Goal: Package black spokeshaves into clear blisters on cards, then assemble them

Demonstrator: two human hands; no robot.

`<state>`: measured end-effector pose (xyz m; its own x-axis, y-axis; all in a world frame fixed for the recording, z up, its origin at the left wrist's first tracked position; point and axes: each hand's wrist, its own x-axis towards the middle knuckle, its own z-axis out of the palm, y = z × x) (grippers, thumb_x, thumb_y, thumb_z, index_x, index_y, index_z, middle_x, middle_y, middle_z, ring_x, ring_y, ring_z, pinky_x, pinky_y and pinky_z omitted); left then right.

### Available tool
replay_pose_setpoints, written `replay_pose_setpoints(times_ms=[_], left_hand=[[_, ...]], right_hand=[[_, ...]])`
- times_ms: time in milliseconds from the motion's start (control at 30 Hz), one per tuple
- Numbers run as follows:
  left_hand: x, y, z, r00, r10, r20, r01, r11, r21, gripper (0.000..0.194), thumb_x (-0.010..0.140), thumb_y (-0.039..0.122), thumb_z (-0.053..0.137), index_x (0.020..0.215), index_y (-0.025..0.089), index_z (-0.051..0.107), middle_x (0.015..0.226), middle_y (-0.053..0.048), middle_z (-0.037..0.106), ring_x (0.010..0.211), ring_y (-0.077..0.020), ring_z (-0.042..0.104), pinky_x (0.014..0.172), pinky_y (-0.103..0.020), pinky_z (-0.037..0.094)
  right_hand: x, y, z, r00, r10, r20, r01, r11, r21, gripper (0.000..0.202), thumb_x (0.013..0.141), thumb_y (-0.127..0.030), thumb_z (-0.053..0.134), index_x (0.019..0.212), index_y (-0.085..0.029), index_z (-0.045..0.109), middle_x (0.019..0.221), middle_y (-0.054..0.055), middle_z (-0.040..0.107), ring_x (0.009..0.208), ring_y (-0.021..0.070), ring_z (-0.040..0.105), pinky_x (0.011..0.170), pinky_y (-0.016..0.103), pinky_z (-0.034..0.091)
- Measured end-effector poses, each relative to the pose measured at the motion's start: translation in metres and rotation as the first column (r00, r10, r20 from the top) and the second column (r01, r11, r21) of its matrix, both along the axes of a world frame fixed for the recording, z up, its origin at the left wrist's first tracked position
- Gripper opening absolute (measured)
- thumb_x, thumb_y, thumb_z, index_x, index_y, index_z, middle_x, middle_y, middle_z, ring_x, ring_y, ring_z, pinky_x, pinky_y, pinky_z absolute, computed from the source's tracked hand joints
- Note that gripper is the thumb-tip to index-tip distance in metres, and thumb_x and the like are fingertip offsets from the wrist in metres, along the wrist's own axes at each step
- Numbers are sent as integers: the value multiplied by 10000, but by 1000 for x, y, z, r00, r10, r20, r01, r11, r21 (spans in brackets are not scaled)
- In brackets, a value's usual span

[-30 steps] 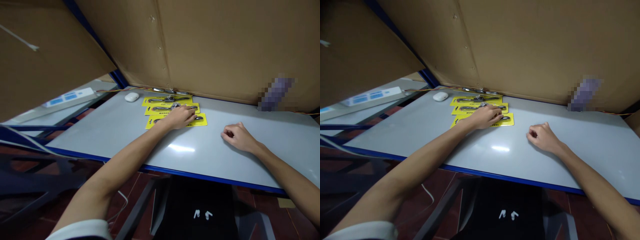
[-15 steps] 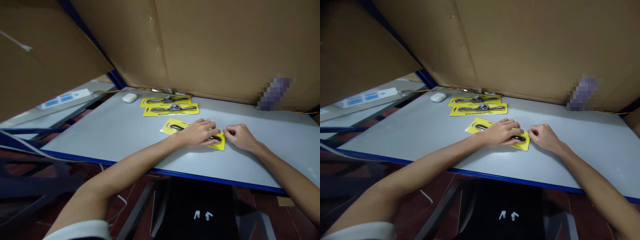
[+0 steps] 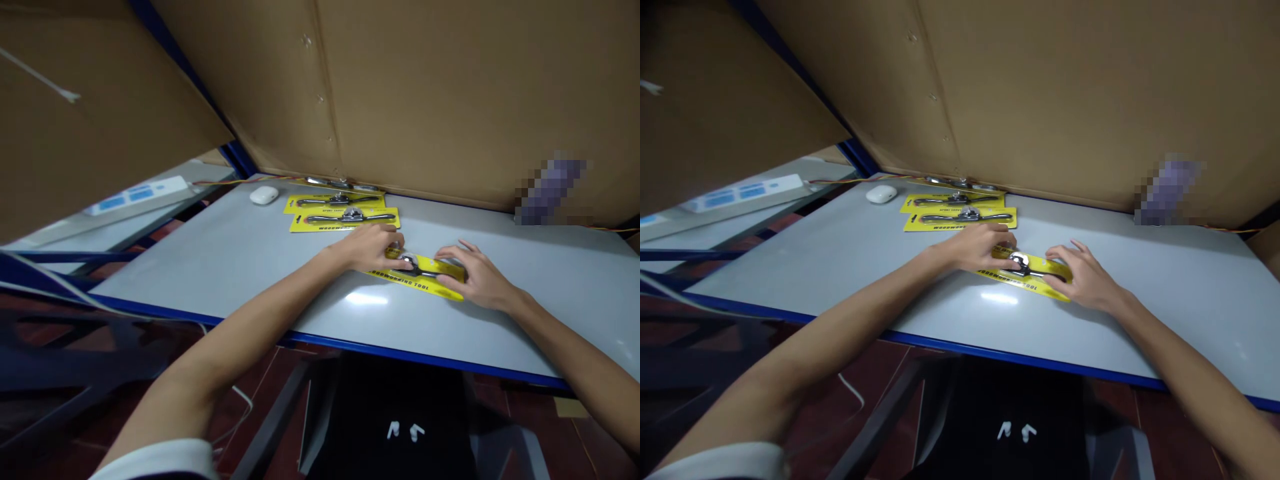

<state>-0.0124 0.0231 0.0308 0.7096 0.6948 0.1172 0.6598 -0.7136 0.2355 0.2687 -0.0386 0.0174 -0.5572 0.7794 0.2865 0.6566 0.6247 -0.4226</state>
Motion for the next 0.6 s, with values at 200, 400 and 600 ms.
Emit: replay_pose_setpoints(times_ms=[200,400,600], left_hand=[[29,-7,-8,800,103,591,68,963,-260,501,1005,584,400,908,179,680,818,-43,640,783,-184,587,739,-311,441],[16,13,-7,696,235,679,88,910,-405,404,925,462,419,592,233,391,583,16,380,593,-149,369,632,-317,344],[9,14,-16,821,250,513,-120,955,-273,314,847,316,470,572,233,344,558,23,348,576,-147,320,616,-322,243]], right_hand=[[-7,-11,2,992,77,98,-78,997,2,550,1003,-432,607,1514,-259,498,1508,143,624,1365,343,610,1134,605,507],[-12,-7,1,985,72,154,-82,995,54,565,1047,-434,559,1583,-286,457,1623,123,520,1477,339,512,1183,586,478],[-16,-5,2,955,-45,294,7,991,131,509,1029,-481,570,1471,-232,606,1270,148,706,1131,338,671,980,526,561]])
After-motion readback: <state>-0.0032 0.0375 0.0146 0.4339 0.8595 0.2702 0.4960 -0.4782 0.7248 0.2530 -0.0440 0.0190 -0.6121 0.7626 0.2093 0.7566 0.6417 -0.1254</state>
